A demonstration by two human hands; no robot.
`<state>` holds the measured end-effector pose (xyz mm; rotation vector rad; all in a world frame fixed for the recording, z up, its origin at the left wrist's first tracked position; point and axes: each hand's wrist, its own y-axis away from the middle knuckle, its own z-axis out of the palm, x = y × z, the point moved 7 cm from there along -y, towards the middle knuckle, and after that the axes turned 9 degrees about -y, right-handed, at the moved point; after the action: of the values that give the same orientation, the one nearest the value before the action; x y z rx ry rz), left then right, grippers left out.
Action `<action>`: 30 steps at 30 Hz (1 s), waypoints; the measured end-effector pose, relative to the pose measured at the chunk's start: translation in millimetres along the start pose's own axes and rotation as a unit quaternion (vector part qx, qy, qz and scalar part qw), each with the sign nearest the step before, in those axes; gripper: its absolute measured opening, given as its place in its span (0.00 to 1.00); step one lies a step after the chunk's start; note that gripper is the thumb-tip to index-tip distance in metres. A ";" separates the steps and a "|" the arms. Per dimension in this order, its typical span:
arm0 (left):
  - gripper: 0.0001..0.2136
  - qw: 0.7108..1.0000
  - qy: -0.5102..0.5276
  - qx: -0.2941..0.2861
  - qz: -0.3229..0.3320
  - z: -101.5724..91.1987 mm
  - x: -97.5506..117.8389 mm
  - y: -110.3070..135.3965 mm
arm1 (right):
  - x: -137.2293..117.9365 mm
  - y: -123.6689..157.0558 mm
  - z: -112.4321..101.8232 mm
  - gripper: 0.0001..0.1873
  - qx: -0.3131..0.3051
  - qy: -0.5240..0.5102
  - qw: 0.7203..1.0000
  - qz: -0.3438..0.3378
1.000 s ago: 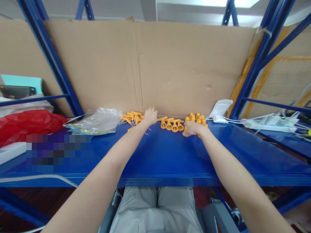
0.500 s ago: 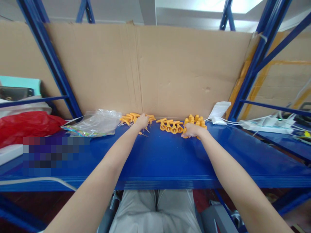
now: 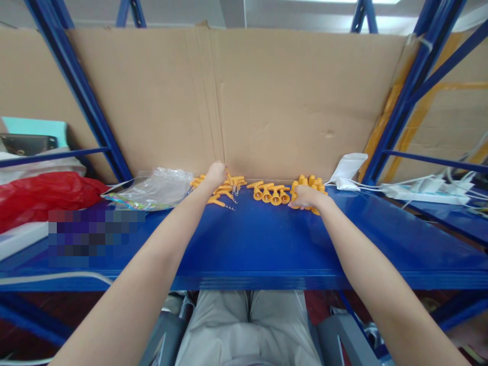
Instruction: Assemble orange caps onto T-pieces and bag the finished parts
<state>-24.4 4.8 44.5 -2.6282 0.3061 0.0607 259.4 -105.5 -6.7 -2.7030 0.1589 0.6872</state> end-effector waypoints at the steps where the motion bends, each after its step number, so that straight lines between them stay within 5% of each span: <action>1: 0.16 1.000 0.006 0.005 -0.009 -5.0 -2.6 1.2 | -1.3 1.4 5.5 0.10 -0.063 0.018 0.998 0.011; 3: 0.15 0.998 0.029 0.023 -0.040 -15.5 -8.4 5.7 | -4.5 5.4 9.5 0.07 -0.140 0.051 0.989 0.025; 8: 0.11 0.991 0.081 0.049 -0.098 -27.1 -11.7 33.8 | -18.3 4.5 -5.1 0.12 -0.073 0.106 0.992 -0.014; 15: 0.08 0.994 -0.009 -0.089 0.062 5.1 17.7 75.5 | -29.8 4.5 -8.2 0.14 -0.012 0.096 0.994 -0.046; 21: 0.18 0.977 -0.037 -0.152 0.144 17.6 33.9 83.2 | -33.4 7.1 -3.8 0.16 -0.015 0.097 0.994 -0.055; 25: 0.19 0.970 -0.048 -0.206 0.123 26.3 34.4 85.5 | -33.5 5.5 -0.9 0.16 -0.012 0.096 0.993 -0.064; 30: 0.17 0.982 -0.014 -0.169 0.085 25.5 25.6 82.8 | -32.8 1.1 1.5 0.13 -0.002 0.077 0.993 -0.090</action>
<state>-17.9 -59.1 -19.0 -2.9267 0.5522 0.2257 229.8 -105.2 7.6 -2.7303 -0.0483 0.4280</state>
